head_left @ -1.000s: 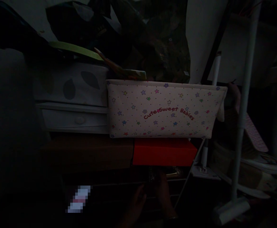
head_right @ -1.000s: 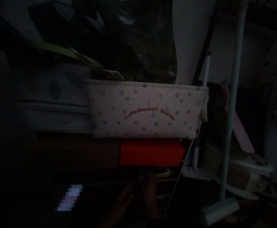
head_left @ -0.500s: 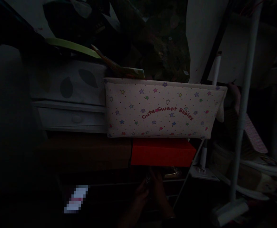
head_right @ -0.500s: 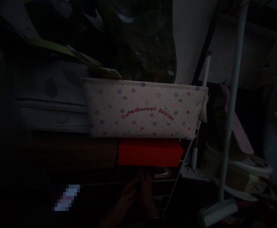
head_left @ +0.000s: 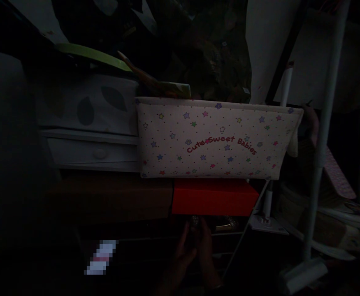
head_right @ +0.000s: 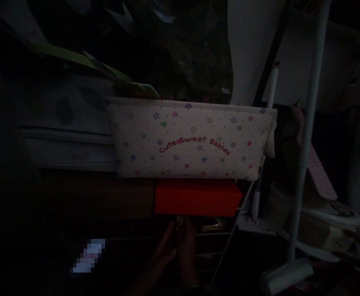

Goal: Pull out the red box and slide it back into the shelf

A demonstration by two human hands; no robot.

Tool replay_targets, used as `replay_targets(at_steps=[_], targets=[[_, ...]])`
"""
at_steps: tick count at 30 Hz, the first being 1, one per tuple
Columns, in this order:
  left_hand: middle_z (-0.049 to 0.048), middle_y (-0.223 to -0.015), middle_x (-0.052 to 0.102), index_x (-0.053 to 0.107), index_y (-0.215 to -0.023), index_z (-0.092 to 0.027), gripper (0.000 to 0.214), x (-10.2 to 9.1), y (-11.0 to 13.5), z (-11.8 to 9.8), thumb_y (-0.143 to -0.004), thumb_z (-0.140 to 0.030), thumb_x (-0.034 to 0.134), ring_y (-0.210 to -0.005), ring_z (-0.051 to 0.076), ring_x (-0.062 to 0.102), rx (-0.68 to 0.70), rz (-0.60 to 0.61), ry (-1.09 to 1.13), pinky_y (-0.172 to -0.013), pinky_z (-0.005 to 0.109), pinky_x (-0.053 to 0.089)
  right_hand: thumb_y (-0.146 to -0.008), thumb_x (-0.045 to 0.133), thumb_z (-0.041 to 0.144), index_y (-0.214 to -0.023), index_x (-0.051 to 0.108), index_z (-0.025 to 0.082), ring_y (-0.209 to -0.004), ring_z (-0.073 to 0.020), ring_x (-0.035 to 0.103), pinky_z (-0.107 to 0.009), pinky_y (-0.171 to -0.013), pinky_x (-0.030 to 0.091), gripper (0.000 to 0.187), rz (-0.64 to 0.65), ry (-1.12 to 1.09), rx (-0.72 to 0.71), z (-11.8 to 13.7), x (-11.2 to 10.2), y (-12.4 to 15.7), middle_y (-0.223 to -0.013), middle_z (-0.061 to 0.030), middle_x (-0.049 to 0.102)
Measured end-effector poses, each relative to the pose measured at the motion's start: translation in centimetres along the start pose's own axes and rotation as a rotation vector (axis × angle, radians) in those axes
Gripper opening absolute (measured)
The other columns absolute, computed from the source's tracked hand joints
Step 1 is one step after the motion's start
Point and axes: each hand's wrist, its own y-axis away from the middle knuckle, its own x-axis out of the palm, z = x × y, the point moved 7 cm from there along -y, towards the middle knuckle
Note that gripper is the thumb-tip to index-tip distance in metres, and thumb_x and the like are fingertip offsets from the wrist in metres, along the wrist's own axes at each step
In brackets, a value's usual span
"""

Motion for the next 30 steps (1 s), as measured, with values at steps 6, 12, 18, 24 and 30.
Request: replay_targets(at_steps=[6,12,18,24,30], targets=[[0.0035,-0.159,0.014,0.027,-0.146,-0.023,0.072,-0.7,0.3,0.3,-0.083,-0.046,0.054,-0.146,0.02,0.011,0.006,-0.049,-0.216,-0.12,0.041,0.011,-0.076,0.061,0.04,-0.136,0.042,0.018,-0.111,-0.0255,0.06,-0.04,-0.094,0.048,0.066,0.001,-0.38,0.181,0.4,1.9,0.6,-0.128,-0.0137,0.06],[0.0009,-0.158,0.016,0.026,-0.146,-0.026,0.068,-1.2,0.5,-0.2,-0.086,-0.048,0.05,-0.145,0.019,0.014,-0.032,-0.047,-0.223,-0.12,0.04,0.014,-0.075,0.062,0.042,-0.136,0.04,0.019,-0.1,-0.0242,0.065,-0.036,-0.084,0.053,0.069,-0.021,-0.464,0.246,1.4,3.0,1.2,-0.121,-0.0128,0.064],[0.0009,-0.158,0.016,0.024,-0.146,-0.024,0.069,-2.0,0.4,-0.1,-0.087,-0.049,0.048,-0.146,0.018,0.012,-0.046,-0.076,-0.259,-0.12,0.038,0.01,-0.072,0.063,0.045,-0.14,0.033,0.017,-0.099,-0.0248,0.065,-0.036,-0.084,0.053,0.079,-0.027,-0.487,0.287,1.0,3.9,1.4,-0.119,-0.0137,0.064],[0.0024,-0.158,0.017,0.024,-0.147,-0.023,0.072,-2.4,0.6,0.1,-0.085,-0.05,0.051,-0.145,0.021,0.013,-0.094,-0.101,-0.195,-0.12,0.041,0.012,-0.073,0.063,0.041,-0.139,0.036,0.019,-0.099,-0.0246,0.065,-0.038,-0.086,0.052,0.074,0.002,-0.501,0.273,1.2,4.4,1.2,-0.117,-0.0118,0.065],[0.004,-0.158,0.019,0.023,-0.147,-0.021,0.075,-2.9,0.4,0.2,-0.085,-0.051,0.051,-0.145,0.021,0.017,-0.104,-0.126,-0.16,-0.119,0.041,0.016,-0.075,0.062,0.039,-0.129,0.046,0.017,-0.099,-0.024,0.064,-0.037,-0.089,0.049,0.06,0.027,-0.455,0.245,1.7,4.6,1.1,-0.116,-0.0122,0.066]])
